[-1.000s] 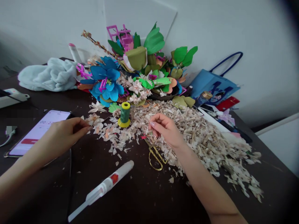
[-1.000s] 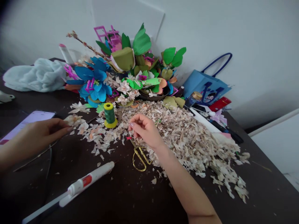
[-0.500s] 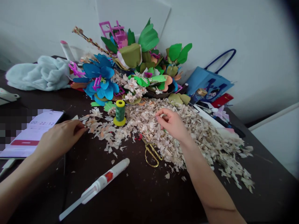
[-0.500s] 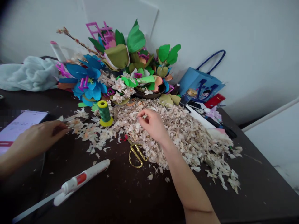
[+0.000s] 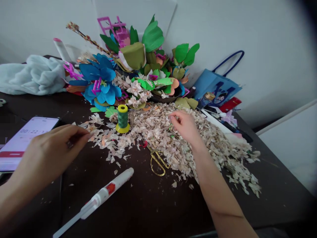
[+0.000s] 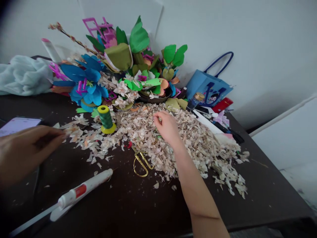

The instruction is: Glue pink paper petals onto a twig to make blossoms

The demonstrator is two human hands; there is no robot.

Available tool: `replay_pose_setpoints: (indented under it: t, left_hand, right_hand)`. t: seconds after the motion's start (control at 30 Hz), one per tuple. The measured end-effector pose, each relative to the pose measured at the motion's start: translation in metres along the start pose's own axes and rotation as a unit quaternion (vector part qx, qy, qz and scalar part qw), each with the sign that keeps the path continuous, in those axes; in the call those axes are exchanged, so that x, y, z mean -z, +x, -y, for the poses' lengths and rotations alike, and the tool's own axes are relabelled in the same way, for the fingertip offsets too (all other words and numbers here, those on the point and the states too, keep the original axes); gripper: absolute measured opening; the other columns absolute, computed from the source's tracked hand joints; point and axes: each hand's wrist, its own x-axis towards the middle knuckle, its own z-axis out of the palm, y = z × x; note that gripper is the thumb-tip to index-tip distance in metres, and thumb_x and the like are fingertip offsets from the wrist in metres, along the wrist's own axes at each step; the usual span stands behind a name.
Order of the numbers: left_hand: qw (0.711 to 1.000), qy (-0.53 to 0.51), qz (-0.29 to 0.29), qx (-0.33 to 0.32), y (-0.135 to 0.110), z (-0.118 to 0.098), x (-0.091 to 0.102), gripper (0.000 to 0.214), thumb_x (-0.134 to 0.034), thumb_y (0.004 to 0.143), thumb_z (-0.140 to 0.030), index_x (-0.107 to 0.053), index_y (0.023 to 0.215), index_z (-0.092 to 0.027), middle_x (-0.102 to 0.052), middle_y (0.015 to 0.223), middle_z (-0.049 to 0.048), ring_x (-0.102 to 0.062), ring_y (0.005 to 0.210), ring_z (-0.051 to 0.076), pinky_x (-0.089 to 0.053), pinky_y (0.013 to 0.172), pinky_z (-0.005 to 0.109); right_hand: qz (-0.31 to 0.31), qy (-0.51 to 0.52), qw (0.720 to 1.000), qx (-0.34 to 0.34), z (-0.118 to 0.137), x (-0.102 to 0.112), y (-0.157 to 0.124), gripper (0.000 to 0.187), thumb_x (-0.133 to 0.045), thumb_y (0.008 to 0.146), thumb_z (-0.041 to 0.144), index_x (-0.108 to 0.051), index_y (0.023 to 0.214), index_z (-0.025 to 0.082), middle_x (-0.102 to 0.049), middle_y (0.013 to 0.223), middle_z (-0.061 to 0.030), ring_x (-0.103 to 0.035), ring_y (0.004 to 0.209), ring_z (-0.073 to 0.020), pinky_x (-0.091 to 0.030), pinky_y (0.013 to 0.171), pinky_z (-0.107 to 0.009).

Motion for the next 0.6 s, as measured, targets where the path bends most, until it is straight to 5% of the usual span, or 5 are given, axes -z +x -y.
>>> replay_pose_setpoints:
  t: [0.13,0.23,0.47,0.6]
  left_hand:
    - [0.997,-0.061,0.049,-0.029,0.018,-0.021,-0.007,0.035,-0.042,0.083,-0.052,-0.063,0.080,-0.024,-0.066,0.070,-0.0013,-0.053,0.049,0.013,-0.039,0.053,0.027]
    - [0.994,-0.086,0.071,-0.018,0.025,-0.021,-0.015,0.036,-0.044,0.081,-0.053,-0.064,0.076,-0.024,-0.065,0.063,-0.0024,-0.051,0.044,0.011,-0.039,0.051,0.026]
    - [0.993,-0.115,0.028,0.003,0.011,-0.008,-0.029,0.031,-0.049,0.083,-0.049,-0.064,0.081,-0.023,-0.068,0.073,-0.0021,-0.054,0.049,0.010,-0.041,0.053,0.024]
    - [0.993,-0.118,0.016,-0.001,0.004,-0.003,-0.034,0.028,-0.049,0.083,-0.047,-0.064,0.082,-0.023,-0.069,0.077,-0.0018,-0.057,0.054,0.012,-0.042,0.055,0.024]
  right_hand:
    - [0.005,-0.062,0.998,0.000,-0.005,0.004,0.000,0.023,-0.044,0.089,0.022,-0.060,0.073,0.017,-0.058,0.078,-0.0055,-0.054,0.065,-0.0171,-0.036,0.059,-0.029]
    - [-0.035,-0.070,0.997,0.001,-0.010,0.005,0.000,0.010,-0.050,0.084,0.018,-0.058,0.078,0.019,-0.060,0.082,-0.0049,-0.055,0.070,-0.0181,-0.038,0.061,-0.029]
    - [-0.005,-0.071,0.997,-0.015,-0.022,0.008,0.000,0.036,-0.053,0.077,0.010,-0.053,0.111,0.021,-0.065,0.094,-0.0042,-0.057,0.069,-0.0174,-0.040,0.062,-0.029]
    - [-0.003,-0.115,0.993,-0.002,-0.027,0.011,0.001,0.021,-0.050,0.081,0.012,-0.061,0.097,0.021,-0.067,0.086,-0.0041,-0.058,0.069,-0.0190,-0.039,0.064,-0.030]
